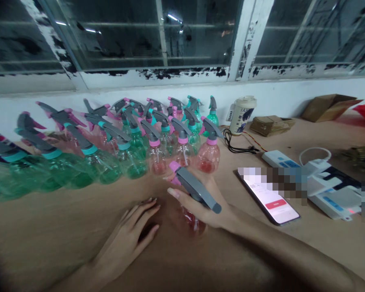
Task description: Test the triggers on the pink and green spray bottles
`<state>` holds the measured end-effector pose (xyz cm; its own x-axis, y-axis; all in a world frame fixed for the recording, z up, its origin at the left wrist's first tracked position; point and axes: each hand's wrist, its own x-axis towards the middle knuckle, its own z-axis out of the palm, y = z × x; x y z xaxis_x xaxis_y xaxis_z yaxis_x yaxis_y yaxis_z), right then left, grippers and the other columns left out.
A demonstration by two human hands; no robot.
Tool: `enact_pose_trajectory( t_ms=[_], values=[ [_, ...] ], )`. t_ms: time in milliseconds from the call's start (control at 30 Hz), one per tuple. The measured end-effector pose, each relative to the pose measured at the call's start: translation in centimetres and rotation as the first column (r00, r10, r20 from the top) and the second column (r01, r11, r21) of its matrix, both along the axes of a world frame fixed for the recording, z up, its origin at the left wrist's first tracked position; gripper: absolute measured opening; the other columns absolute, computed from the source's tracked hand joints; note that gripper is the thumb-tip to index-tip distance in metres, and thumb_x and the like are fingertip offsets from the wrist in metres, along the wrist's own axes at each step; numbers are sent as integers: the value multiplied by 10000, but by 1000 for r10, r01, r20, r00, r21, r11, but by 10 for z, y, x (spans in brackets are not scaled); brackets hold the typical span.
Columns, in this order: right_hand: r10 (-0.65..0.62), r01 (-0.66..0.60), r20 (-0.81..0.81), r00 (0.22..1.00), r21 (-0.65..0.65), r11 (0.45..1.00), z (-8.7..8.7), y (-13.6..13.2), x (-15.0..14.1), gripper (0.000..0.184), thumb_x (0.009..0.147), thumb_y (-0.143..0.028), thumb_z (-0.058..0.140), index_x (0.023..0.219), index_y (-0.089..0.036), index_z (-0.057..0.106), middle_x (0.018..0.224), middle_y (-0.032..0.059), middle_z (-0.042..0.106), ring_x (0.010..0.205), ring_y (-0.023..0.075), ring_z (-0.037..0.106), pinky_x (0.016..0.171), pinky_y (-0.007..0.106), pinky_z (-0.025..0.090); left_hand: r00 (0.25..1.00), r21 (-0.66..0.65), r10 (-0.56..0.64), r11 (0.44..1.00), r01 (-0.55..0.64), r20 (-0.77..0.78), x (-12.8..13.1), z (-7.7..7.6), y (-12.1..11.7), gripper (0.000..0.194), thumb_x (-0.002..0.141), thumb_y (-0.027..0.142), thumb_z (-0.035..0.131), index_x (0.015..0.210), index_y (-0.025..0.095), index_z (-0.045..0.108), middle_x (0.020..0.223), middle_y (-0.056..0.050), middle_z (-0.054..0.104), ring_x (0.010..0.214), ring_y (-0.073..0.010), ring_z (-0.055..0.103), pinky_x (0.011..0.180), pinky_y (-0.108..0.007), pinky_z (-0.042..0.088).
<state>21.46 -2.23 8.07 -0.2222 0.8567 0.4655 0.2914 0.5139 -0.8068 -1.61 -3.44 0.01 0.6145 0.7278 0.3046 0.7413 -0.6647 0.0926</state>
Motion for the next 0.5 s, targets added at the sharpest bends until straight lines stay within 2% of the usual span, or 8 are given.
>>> enact_pose_trajectory(
  t_ms=[167, 267, 367, 500],
  values=[
    [-2, 1, 31, 1000, 39, 999, 2, 1, 1, 127, 823, -316, 577, 756, -208, 578, 687, -12, 576, 613, 131, 573, 588, 289, 473, 1000, 9, -2, 1000, 2, -5, -1, 1, 1, 364, 906, 252, 484, 1259, 164, 455, 1281, -114, 545, 1166, -276, 516, 900, -479, 479],
    [2, -4, 67, 998, 20, 1000, 4, 1, 3, 176, 818, -317, 584, 690, -209, 530, 638, -31, 528, 558, 113, 526, 542, 273, 451, 1000, 9, -7, 1000, 7, -4, -1, 0, 1, 355, 908, 246, 478, 1252, 162, 461, 1277, -118, 546, 1162, -274, 520, 898, -473, 481],
    [11, -13, 82, 997, 16, 1000, 4, 1, 4, 151, 820, -336, 576, 725, -221, 548, 691, -13, 575, 629, 137, 570, 605, 294, 480, 1000, 6, -6, 1000, 6, -2, -1, 0, 0, 350, 907, 245, 476, 1247, 163, 467, 1277, -124, 545, 1158, -276, 523, 896, -470, 483],
    [1, -6, 51, 999, 92, 996, 1, 1, 2, 141, 817, -361, 572, 913, -260, 594, 835, 13, 634, 771, 177, 614, 708, 335, 505, 1000, 12, -7, 1000, 7, 0, -1, 1, 0, 344, 904, 241, 476, 1240, 163, 473, 1270, -122, 551, 1149, -282, 530, 888, -482, 487]
  ],
)
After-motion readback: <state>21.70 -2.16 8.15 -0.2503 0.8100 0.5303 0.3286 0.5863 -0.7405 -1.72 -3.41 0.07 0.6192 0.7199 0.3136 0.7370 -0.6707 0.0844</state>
